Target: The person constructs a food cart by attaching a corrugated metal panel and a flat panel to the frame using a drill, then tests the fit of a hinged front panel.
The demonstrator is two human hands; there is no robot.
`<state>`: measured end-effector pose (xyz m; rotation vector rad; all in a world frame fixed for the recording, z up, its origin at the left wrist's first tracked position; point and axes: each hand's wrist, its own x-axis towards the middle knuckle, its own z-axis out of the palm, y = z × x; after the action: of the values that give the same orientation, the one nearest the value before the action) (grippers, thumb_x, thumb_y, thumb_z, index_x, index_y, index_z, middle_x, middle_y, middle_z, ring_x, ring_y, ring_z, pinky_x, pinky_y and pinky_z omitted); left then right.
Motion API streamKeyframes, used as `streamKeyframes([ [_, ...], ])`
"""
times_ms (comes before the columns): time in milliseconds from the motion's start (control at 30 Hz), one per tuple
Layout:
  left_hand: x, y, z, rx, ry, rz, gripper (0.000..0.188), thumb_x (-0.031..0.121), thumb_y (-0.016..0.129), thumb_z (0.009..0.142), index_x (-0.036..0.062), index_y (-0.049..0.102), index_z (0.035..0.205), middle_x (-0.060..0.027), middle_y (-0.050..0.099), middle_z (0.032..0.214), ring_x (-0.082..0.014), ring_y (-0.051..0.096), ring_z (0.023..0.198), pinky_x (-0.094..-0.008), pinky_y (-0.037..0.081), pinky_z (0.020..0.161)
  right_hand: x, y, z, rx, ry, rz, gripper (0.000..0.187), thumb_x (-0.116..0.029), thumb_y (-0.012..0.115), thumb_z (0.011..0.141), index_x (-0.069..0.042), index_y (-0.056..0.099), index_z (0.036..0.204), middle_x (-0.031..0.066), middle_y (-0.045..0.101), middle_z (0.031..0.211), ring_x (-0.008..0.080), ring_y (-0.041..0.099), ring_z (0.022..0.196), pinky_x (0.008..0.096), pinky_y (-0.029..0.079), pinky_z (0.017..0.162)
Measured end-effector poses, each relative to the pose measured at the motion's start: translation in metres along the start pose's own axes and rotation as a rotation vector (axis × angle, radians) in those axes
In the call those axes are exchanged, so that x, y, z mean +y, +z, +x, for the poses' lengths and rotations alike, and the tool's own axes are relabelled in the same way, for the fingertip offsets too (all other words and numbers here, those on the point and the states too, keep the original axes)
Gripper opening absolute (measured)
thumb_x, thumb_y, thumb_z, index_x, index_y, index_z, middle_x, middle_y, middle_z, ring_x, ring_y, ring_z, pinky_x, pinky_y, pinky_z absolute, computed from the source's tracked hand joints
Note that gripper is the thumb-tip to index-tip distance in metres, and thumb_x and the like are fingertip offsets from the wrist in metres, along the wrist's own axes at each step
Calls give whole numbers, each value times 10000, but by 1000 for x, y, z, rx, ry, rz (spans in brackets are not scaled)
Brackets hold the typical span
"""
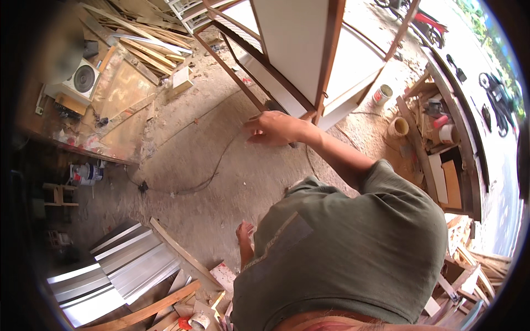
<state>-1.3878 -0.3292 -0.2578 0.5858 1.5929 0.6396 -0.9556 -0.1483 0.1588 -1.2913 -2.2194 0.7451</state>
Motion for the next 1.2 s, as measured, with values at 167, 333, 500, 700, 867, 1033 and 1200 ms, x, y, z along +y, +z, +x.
streamKeyframes([
  [167,16,-3,52,12,57,246,465,397,595,967,-20,609,1173,-174,694,1053,-288,672,875,-421,528,751,-48,-91,8,381,-378,-12,328,-208,691,910,-6,662,1166,151,713,933,250,715,872,366,565,749],
  [333,-19,-32,71,-8,279,1167,496,426,562,988,-56,673,1031,-153,697,912,-241,662,783,-385,506,727,-142,-170,14,791,-462,-186,259,-181,686,888,36,698,1031,149,713,955,258,698,902,353,537,806],
  [500,77,-41,116,-67,18,578,469,404,579,979,-52,658,1057,-151,698,913,-237,668,768,-367,508,689,-240,-231,16,1207,-655,-578,380,-262,557,956,90,693,1006,168,709,988,253,668,924,351,496,868],
  [700,149,-98,158,-70,-30,302,442,377,598,968,-47,640,1087,-147,699,913,-233,674,751,-345,510,644,-322,-305,89,1393,-525,-199,360,-281,547,1000,24,653,1159,156,700,1121,250,668,1060,378,515,935],
  [867,200,-128,197,-139,23,224,426,355,615,960,-43,625,1112,-144,700,913,-229,680,736,-327,512,606,-335,-362,88,1529,-414,-158,363,-317,558,990,-20,657,1173,110,715,1094,208,684,1024,325,525,891],
  [1033,245,-165,234,-170,124,130,416,332,631,951,-39,610,1137,-141,701,913,-226,685,721,-309,514,569,-355,-384,111,1415,-413,234,407,-340,633,964,44,646,1098,167,715,1002,241,695,978,364,548,904],
  [1200,288,-161,264,-258,210,59,413,310,648,942,-36,595,1162,-138,702,914,-222,691,707,-291,517,531,-334,-430,118,1372,-213,-594,808,-230,811,827,9,390,1475,184,688,1051,198,713,845,307,587,751],
])
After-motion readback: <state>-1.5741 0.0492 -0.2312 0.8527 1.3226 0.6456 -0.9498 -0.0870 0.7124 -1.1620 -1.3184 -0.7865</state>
